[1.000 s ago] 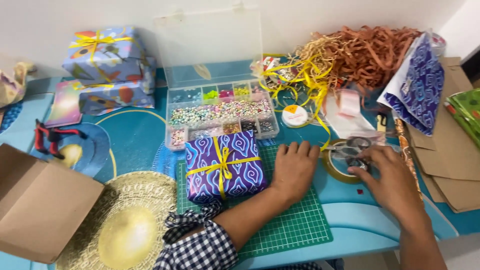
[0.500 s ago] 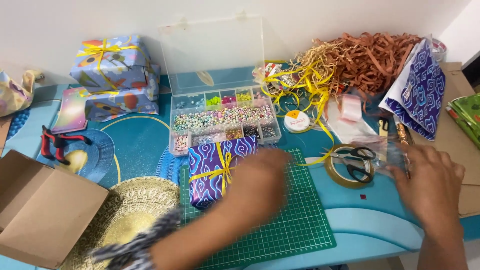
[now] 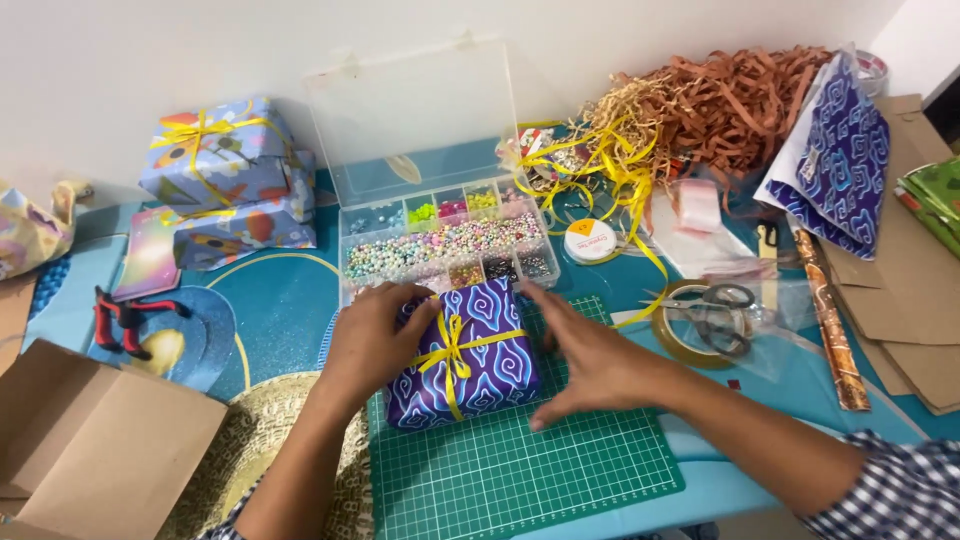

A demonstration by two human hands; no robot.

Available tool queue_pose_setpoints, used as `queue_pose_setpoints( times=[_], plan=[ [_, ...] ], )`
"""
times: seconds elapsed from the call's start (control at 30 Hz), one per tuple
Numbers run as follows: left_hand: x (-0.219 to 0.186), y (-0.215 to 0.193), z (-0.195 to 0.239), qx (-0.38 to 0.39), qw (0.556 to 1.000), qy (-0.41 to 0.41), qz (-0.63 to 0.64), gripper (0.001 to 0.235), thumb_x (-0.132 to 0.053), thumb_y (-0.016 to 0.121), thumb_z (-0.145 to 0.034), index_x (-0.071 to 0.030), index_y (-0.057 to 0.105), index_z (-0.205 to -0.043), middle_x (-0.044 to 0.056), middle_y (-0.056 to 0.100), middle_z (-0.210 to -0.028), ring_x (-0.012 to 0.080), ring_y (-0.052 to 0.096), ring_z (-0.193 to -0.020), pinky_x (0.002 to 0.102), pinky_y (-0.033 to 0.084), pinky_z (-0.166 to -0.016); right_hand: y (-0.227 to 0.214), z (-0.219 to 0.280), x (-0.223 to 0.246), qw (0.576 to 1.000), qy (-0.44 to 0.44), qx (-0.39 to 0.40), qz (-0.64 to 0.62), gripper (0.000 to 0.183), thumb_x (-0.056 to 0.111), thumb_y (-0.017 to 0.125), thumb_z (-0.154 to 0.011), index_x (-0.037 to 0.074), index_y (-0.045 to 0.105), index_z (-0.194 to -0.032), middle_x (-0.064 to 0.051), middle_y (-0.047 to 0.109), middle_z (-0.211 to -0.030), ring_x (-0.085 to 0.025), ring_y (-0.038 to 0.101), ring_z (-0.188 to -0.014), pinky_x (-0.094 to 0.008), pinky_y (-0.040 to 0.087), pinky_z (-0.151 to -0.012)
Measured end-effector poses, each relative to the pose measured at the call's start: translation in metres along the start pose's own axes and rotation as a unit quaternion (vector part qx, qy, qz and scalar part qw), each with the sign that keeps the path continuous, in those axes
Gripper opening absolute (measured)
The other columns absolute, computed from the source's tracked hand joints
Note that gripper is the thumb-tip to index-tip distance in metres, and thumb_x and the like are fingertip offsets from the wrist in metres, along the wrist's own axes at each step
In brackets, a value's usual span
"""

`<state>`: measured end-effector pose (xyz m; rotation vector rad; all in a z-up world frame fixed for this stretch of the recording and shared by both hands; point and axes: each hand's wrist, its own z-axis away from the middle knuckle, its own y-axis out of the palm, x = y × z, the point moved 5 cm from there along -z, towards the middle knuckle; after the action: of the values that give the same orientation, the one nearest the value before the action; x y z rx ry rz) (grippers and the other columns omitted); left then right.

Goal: The person wraps a small gift box with purple patterned paper and secures it with a yellow ribbon. They tie the ribbon into a bow on top of the package. The person then picks up a larger sheet of the same wrapping paper.

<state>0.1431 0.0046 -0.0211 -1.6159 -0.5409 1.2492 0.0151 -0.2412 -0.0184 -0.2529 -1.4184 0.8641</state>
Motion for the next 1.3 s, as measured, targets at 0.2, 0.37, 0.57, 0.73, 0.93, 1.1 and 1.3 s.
queue_pose_setpoints(
  times=[0.2, 0.37, 0.57, 0.73, 0.93, 1.1, 1.3],
  plan=[
    [-0.008, 0.0, 0.004, -0.004, 0.995, -0.017, 0.103, 0.037, -0.042, 0.071, -0.11, -0.02, 0.089, -0.134, 0.014, 0.089, -0.121, 0.0449, 0.078, -0.125, 0.06, 0.06, -0.111, 0.019, -0.023, -0.027, 0.994, -0.077, -0.053, -0.065, 0.168, 0.029, 0.117, -0.062, 0.003, 0.004, -0.184, -0.034, 0.03, -0.178, -0.049, 0.068, -0.131, -0.057, 0.069, -0.104],
    [0.0, 0.007, 0.004, -0.012, 0.995, -0.008, 0.098, 0.04, -0.043, 0.073, -0.11, -0.019, 0.085, -0.139, 0.016, 0.088, -0.127, 0.0467, 0.076, -0.132, 0.066, 0.055, -0.116, 0.02, -0.02, -0.024, 0.988, -0.099, -0.077, -0.09, 0.162, 0.027, 0.114, -0.063, 0.0, 0.009, -0.183, -0.035, 0.03, -0.176, -0.05, 0.067, -0.127, -0.059, 0.068, -0.101],
    [-0.017, -0.001, 0.026, -0.061, 0.991, 0.115, -0.016, 0.108, -0.085, 0.068, -0.08, -0.029, 0.055, -0.171, 0.009, 0.061, -0.168, 0.0395, 0.047, -0.159, 0.071, 0.027, -0.12, 0.001, -0.01, -0.022, 0.994, 0.006, 0.002, -0.11, 0.16, 0.051, 0.097, -0.066, 0.027, -0.007, -0.184, -0.012, 0.006, -0.193, -0.035, 0.061, -0.143, -0.052, 0.065, -0.113],
    [-0.03, 0.017, 0.039, -0.029, 0.97, 0.218, -0.105, 0.174, -0.104, 0.1, -0.045, -0.026, 0.031, -0.185, 0.011, 0.048, -0.177, 0.0361, 0.033, -0.169, 0.091, -0.001, -0.127, -0.096, 0.026, -0.062, 0.984, 0.119, -0.125, -0.036, 0.109, 0.055, 0.094, -0.078, 0.032, 0.049, -0.175, -0.005, 0.046, -0.181, -0.028, 0.055, -0.16, -0.053, 0.051, -0.129],
    [-0.024, 0.019, 0.038, 0.003, 0.973, 0.181, -0.144, 0.158, -0.095, 0.104, -0.06, -0.034, 0.029, -0.185, 0.011, 0.051, -0.171, 0.0382, 0.045, -0.158, 0.093, -0.001, -0.126, -0.227, 0.088, -0.218, 0.791, 0.197, -0.521, 0.253, 0.088, 0.036, 0.102, -0.09, 0.006, 0.057, -0.16, -0.03, 0.06, -0.151, -0.053, 0.051, -0.138, -0.065, 0.042, -0.114],
    [-0.014, 0.013, 0.037, 0.077, 0.975, 0.116, -0.171, 0.162, -0.084, 0.111, -0.065, -0.044, 0.014, -0.187, 0.006, 0.035, -0.181, 0.0346, 0.031, -0.167, 0.097, -0.006, -0.123, -0.239, 0.097, -0.291, 0.789, 0.311, -0.484, 0.216, 0.124, 0.042, 0.102, -0.085, -0.002, 0.033, -0.178, -0.034, 0.039, -0.177, -0.056, 0.032, -0.164, -0.072, 0.022, -0.133],
    [0.0, 0.004, 0.036, 0.112, 0.978, 0.085, -0.151, 0.163, -0.077, 0.115, -0.065, -0.043, 0.012, -0.187, -0.004, 0.026, -0.189, 0.0327, 0.017, -0.174, 0.095, -0.012, -0.124, -0.229, 0.104, -0.263, 0.787, 0.208, -0.55, 0.188, 0.041, -0.017, 0.057, -0.11, -0.008, 0.076, -0.146, -0.037, 0.063, -0.162, -0.055, 0.059, -0.149, -0.056, 0.046, -0.131]
  ],
)
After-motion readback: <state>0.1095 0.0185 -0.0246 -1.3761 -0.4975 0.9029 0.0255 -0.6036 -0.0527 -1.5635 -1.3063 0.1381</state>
